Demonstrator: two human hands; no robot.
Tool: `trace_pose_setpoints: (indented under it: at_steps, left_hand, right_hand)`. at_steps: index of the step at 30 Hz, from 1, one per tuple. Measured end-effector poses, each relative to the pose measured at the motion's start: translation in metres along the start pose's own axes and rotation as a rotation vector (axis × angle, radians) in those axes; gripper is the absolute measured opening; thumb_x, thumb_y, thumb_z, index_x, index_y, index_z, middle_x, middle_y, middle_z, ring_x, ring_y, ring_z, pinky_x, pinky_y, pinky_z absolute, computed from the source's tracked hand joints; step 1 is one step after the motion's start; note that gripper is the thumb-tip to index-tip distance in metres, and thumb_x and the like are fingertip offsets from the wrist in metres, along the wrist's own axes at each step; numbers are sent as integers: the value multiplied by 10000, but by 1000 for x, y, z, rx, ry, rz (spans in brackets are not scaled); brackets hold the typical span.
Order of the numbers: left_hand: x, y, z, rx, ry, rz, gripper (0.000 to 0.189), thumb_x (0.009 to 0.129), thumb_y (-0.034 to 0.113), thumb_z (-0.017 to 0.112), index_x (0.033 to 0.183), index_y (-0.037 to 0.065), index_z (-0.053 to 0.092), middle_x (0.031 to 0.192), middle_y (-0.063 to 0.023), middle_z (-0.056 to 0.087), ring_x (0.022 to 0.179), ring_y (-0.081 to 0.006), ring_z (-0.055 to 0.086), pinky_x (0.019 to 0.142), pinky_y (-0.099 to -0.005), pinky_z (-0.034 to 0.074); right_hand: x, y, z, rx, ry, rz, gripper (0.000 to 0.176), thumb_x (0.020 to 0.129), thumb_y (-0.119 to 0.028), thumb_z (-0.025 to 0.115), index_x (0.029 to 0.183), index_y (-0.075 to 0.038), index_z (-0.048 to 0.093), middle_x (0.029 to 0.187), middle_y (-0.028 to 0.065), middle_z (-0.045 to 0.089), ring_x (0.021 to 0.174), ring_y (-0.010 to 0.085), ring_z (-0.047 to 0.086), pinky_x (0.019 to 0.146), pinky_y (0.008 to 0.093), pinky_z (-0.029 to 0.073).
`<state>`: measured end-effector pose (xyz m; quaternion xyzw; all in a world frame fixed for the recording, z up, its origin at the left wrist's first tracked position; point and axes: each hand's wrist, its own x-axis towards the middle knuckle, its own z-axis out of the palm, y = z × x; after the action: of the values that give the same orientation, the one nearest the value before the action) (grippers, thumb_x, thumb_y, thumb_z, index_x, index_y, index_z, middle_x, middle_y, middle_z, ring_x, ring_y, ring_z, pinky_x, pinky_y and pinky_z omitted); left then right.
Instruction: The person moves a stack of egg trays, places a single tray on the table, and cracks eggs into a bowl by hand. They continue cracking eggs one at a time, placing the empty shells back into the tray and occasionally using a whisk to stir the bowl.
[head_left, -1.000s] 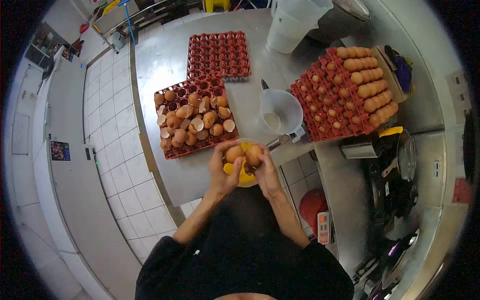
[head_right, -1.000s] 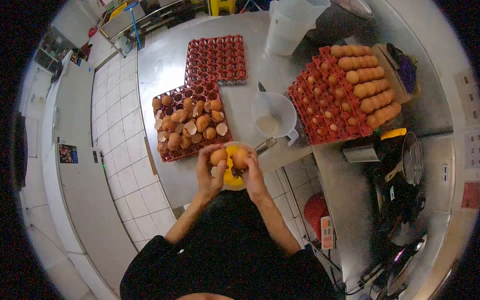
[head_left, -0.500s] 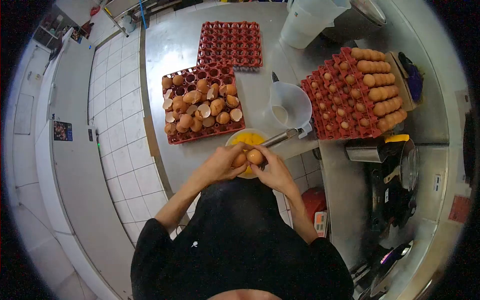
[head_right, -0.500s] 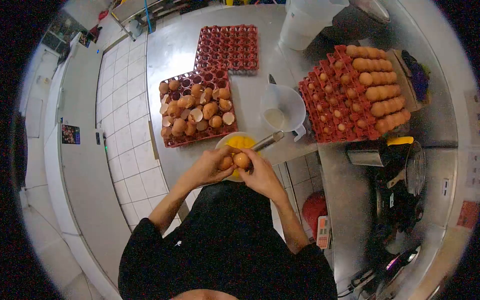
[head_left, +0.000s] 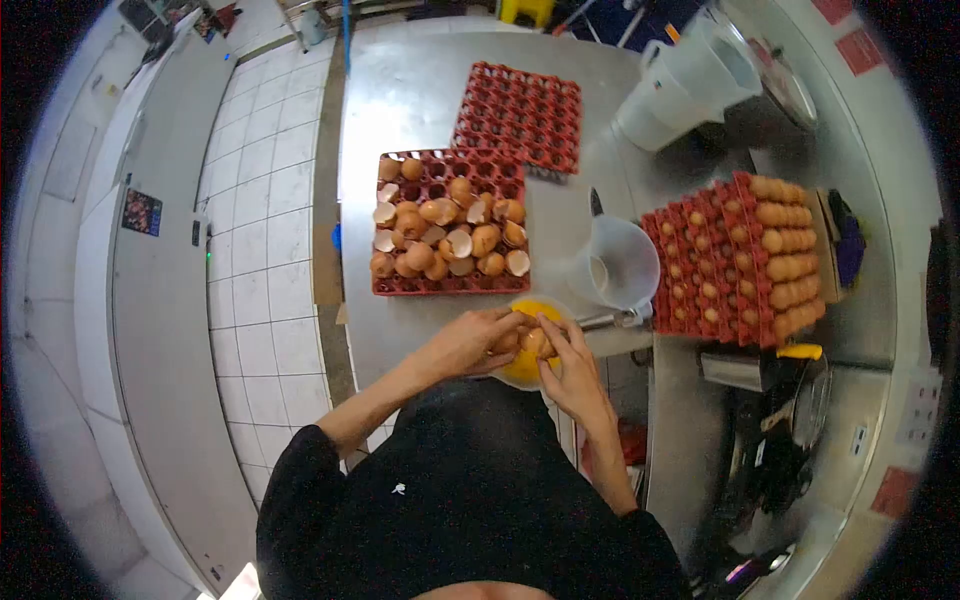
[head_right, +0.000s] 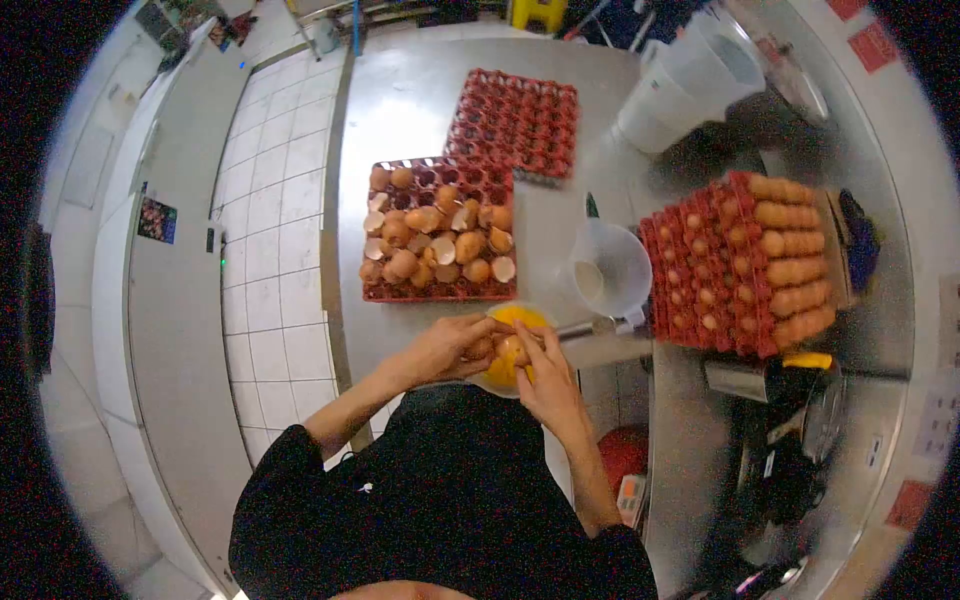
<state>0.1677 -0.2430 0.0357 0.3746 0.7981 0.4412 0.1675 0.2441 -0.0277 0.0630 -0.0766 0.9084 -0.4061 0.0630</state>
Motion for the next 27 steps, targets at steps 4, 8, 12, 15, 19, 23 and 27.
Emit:
trace_pose_setpoints:
  at_steps: [4,8,12,15,19,23,27]
  left_hand:
    - [-5,5,-27,-127,243,-25,477,841,143,741,1258,17,545,1093,-197,670,1021,-399,669,875,-439,543]
    - [0,-32,-86,177,561,-45,438,863,174,740,1235,51,544,1053,-206,689,1000,-402,674,830,-446,536]
    - [26,-102,-140,213,611,-147,411,864,230,725,1183,43,544,994,-231,682,928,-443,663,777,-493,533]
    - [20,-135,-149,360,523,-270,402,870,266,706,1170,56,540,924,-258,671,886,-470,651,738,-530,532]
    - [-20,-94,-130,34,733,-223,389,894,300,708,1184,66,597,978,-252,698,926,-452,673,781,-490,545]
    - [-70,-50,-83,-117,690,-440,517,960,306,654,1361,56,445,1168,-244,673,1000,-403,691,829,-466,537]
    - [-101,-39,-33,-420,687,-449,532,987,283,611,1381,13,377,1277,-212,601,1085,-338,653,896,-427,510]
  right_hand:
    - [47,-34,-6,135,-35,-17,707,820,5,690,1482,-115,472,1315,207,550,1202,406,573,1048,435,463]
    - [142,-45,15,65,48,-263,633,817,-73,730,1417,-128,535,1302,178,630,1234,394,557,1076,435,438]
    - [256,-38,52,-241,51,-441,535,846,-148,682,1364,-71,577,1397,173,570,1306,357,488,1093,511,403]
    - [324,2,91,-521,-133,-352,476,867,-231,640,1315,-69,639,1329,194,611,1250,360,531,1049,477,444]
    - [358,-35,110,-266,-91,-239,459,869,-314,611,1242,-54,674,1228,191,642,1103,413,601,977,484,494]
    - [383,-30,147,-428,-211,-198,441,847,-266,669,1245,-91,595,1170,239,606,995,438,645,858,516,546]
    - [399,-11,161,-411,-181,-340,444,785,-224,732,1155,-47,561,1082,250,602,933,438,634,786,513,543]
